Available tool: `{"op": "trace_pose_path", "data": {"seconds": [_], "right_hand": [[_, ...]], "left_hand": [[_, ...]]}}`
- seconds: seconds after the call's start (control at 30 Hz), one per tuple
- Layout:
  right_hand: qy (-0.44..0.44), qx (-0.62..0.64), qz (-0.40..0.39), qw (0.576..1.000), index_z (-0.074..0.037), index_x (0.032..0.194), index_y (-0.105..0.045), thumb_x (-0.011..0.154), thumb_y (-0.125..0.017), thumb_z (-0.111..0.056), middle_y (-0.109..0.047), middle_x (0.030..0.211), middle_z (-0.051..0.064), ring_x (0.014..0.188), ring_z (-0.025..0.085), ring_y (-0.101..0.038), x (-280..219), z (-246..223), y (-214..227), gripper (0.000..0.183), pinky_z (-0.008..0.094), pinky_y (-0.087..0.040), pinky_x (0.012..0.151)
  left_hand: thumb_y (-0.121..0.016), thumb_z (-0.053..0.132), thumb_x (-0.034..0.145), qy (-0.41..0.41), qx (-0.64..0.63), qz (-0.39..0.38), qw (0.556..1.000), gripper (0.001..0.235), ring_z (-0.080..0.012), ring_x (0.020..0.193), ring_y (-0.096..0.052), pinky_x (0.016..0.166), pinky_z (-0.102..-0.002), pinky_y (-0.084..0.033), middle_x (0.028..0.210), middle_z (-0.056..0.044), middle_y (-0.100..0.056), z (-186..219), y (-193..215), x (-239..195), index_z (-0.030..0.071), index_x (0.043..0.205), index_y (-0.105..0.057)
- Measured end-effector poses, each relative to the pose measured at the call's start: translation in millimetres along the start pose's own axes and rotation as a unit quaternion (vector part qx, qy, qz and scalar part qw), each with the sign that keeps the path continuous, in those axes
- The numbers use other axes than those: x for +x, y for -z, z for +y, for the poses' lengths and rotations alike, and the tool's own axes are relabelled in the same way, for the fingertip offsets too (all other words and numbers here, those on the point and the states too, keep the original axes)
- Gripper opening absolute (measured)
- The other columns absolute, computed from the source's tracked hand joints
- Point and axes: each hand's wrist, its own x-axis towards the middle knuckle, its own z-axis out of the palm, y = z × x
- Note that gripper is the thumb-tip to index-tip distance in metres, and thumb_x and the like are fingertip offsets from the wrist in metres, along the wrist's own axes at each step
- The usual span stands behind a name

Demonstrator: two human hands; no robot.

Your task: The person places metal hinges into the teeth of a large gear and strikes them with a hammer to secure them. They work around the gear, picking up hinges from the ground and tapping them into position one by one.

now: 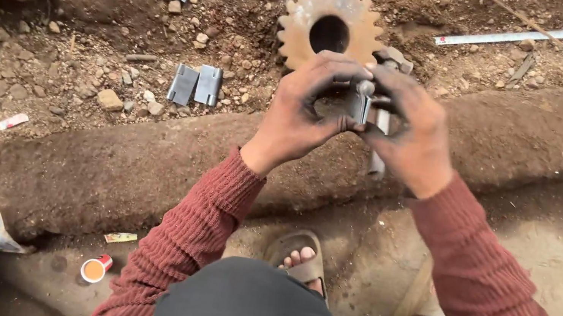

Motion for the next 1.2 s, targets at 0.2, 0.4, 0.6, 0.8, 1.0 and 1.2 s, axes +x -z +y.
{"op": "trace_pose_path", "data": {"seconds": [0.2,0.4,0.6,0.8,1.0,1.2], "right_hand": [[-0.059,0.151,-0.024,0.987,-0.004,0.133,-0.066,0.078,-0.085,0.001,-0.073,0.121,0.012,0.103,0.021,-0.076,-8,-4,-12,0.059,0.032,-0.063,0.092],[-0.107,0.206,-0.031,0.972,-0.003,0.126,-0.067,0.078,-0.084,-0.002,-0.070,0.122,0.013,0.099,0.019,-0.076,-2,-1,-14,0.051,0.030,-0.067,0.085],[-0.005,0.091,-0.050,0.995,-0.006,0.123,-0.071,0.077,-0.090,-0.003,-0.068,0.121,0.014,0.106,0.023,-0.073,12,37,-22,0.050,0.032,-0.066,0.091],[-0.134,0.069,-0.037,0.988,-0.009,0.137,-0.067,0.087,-0.084,-0.014,-0.060,0.136,0.022,0.106,0.025,-0.074,-6,74,-49,0.053,0.032,-0.066,0.089],[-0.404,-0.033,-0.313,0.859,-0.005,0.152,-0.037,0.088,-0.075,-0.043,-0.068,0.113,0.023,0.097,0.036,-0.073,-39,62,-72,0.083,0.045,-0.063,0.090],[-0.610,0.389,-0.040,0.689,-0.014,0.147,-0.024,0.080,-0.067,0.000,-0.065,0.112,0.004,0.064,0.016,-0.068,-37,77,-61,0.081,0.033,-0.062,0.054]], "left_hand": [[-0.088,0.010,0.079,-0.023,0.064,0.007,0.998,0.053,-0.0259,0.121,-0.070,0.106,-0.037,-0.058,0.128,-0.007,-0.068,4,3,-14,0.010,0.127,-0.065],[-0.086,0.011,0.080,0.039,0.044,-0.013,0.998,0.055,-0.0239,0.117,-0.069,0.099,-0.034,-0.063,0.124,-0.009,-0.064,6,10,-9,0.007,0.127,-0.059],[-0.092,0.012,0.074,0.009,0.216,-0.094,0.972,0.056,-0.0293,0.103,-0.071,0.089,-0.038,-0.061,0.113,-0.012,-0.069,-26,16,6,0.004,0.122,-0.065],[-0.087,0.017,0.086,0.046,0.289,-0.014,0.956,0.049,-0.0238,0.112,-0.072,0.102,-0.042,-0.060,0.130,-0.008,-0.070,-131,11,33,0.011,0.130,-0.067],[-0.090,0.035,0.074,0.086,0.491,0.073,0.864,0.062,-0.0344,0.122,-0.059,0.102,-0.059,-0.045,0.122,-0.013,-0.069,-170,16,71,0.009,0.125,-0.067],[-0.090,0.030,0.074,0.087,0.417,0.101,0.899,0.069,-0.0358,0.120,-0.058,0.103,-0.053,-0.051,0.131,-0.019,-0.054,-191,16,50,0.003,0.131,-0.061]]}}
